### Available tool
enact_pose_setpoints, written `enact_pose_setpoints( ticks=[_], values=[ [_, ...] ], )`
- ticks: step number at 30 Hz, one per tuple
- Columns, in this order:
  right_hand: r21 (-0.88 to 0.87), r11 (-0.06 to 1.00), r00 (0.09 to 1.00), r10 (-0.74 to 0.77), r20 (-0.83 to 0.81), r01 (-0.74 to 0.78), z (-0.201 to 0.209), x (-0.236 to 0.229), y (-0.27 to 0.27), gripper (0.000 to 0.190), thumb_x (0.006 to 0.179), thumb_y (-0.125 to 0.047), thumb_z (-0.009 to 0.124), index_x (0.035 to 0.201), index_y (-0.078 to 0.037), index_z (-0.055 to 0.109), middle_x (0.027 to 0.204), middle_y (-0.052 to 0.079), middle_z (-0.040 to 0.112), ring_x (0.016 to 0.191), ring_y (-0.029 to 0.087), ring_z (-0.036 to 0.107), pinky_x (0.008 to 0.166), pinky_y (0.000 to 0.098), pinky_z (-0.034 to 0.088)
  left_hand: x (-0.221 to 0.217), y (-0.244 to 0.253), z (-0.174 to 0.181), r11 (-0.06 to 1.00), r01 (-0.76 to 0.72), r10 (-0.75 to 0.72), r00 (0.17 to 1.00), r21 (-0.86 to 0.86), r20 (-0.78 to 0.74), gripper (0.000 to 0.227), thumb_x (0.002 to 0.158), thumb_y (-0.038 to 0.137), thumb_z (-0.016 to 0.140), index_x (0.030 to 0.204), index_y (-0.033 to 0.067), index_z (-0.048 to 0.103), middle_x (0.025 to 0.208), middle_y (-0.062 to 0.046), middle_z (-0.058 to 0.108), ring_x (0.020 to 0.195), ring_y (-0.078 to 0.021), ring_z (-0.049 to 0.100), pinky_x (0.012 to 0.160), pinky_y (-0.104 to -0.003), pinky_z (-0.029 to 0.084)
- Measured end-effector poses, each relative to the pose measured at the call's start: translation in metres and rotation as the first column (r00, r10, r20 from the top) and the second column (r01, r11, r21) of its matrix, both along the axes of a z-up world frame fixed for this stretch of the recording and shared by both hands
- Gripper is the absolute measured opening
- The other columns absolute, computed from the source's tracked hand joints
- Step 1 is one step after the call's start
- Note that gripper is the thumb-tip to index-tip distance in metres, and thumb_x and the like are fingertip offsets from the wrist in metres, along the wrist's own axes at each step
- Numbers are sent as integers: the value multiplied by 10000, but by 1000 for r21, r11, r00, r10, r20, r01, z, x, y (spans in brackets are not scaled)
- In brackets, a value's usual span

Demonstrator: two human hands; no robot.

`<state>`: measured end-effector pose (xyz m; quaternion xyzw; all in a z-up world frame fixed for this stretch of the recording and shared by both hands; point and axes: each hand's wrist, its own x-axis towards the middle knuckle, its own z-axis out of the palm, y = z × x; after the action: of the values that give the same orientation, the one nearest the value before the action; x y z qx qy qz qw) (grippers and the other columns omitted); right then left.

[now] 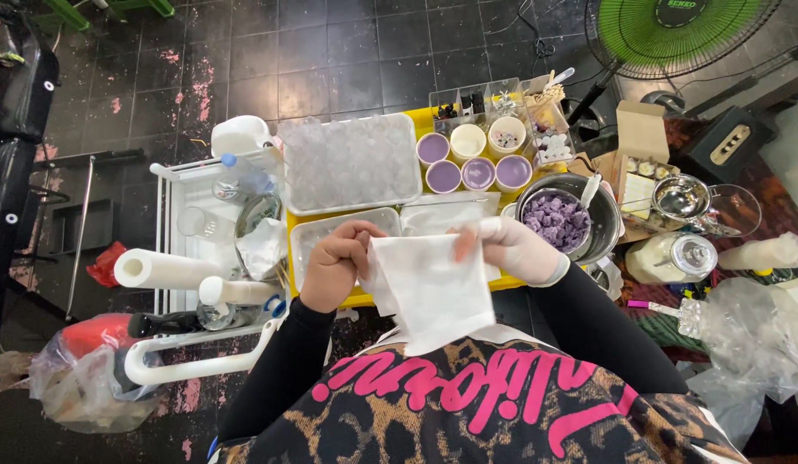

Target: The person pours liquid from a plastic bottle into a small white cup, then uses paper towels to wipe and clean the inside of white and purple candle cups on the work table, handling the cups one at a time and setting them back on the tray.

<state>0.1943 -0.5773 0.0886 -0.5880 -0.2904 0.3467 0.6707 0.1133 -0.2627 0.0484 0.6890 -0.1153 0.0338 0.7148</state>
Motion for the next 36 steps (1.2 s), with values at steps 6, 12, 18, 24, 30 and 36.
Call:
enact_pose_setpoints(
  ticks=[6,12,18,24,30,36],
  values=[
    [45,964,956,-267,124,264,-22,-15,9,318,908,141,449,991,-24,708,1101,55,682,1149,174,606,1066,326,446,-7,-33,27,952,-78,55,995,-294,-88,184,1049,-44,482,1021,73,622,1342,-105,623,1125,-161,614,994,-279,487],
    [-156,964,874,-117,472,214,3,-31,24,345,809,104,520,1009,-75,738,1062,51,668,1083,201,660,984,299,506,-16,-52,37,996,-43,42,999,82,4,756,894,-85,625,1540,148,310,1484,-159,454,1325,-226,466,1106,-356,391],
    [51,983,952,-184,243,177,35,-40,11,399,789,39,514,1170,-32,607,1259,74,620,1136,198,603,1024,320,451,-25,-62,22,999,18,-26,979,-41,-202,914,892,-34,708,1624,194,211,1441,-128,505,1307,-152,476,1114,-306,374],
    [-41,451,410,-766,496,892,39,-18,-41,226,950,-167,712,1104,-40,606,1117,85,606,920,213,533,821,361,428,-33,-66,3,996,73,-55,961,58,-271,590,947,-26,663,1498,118,508,1303,9,573,1031,-62,432,886,-224,390],
    [-44,246,67,-84,994,968,27,37,-91,473,861,-358,855,1183,-49,699,1078,154,647,983,342,624,843,416,476,-42,-72,-10,993,118,-106,951,23,-290,463,949,-9,653,1393,104,586,1188,49,603,863,18,477,770,-164,430],
    [-350,284,437,-358,825,893,10,46,-96,269,1023,-307,700,1086,-48,735,850,124,706,738,259,675,699,380,512,-43,-76,-12,994,105,-103,913,-18,-395,448,953,17,647,1384,118,578,1160,22,607,921,-22,520,814,-198,455]
  ],
)
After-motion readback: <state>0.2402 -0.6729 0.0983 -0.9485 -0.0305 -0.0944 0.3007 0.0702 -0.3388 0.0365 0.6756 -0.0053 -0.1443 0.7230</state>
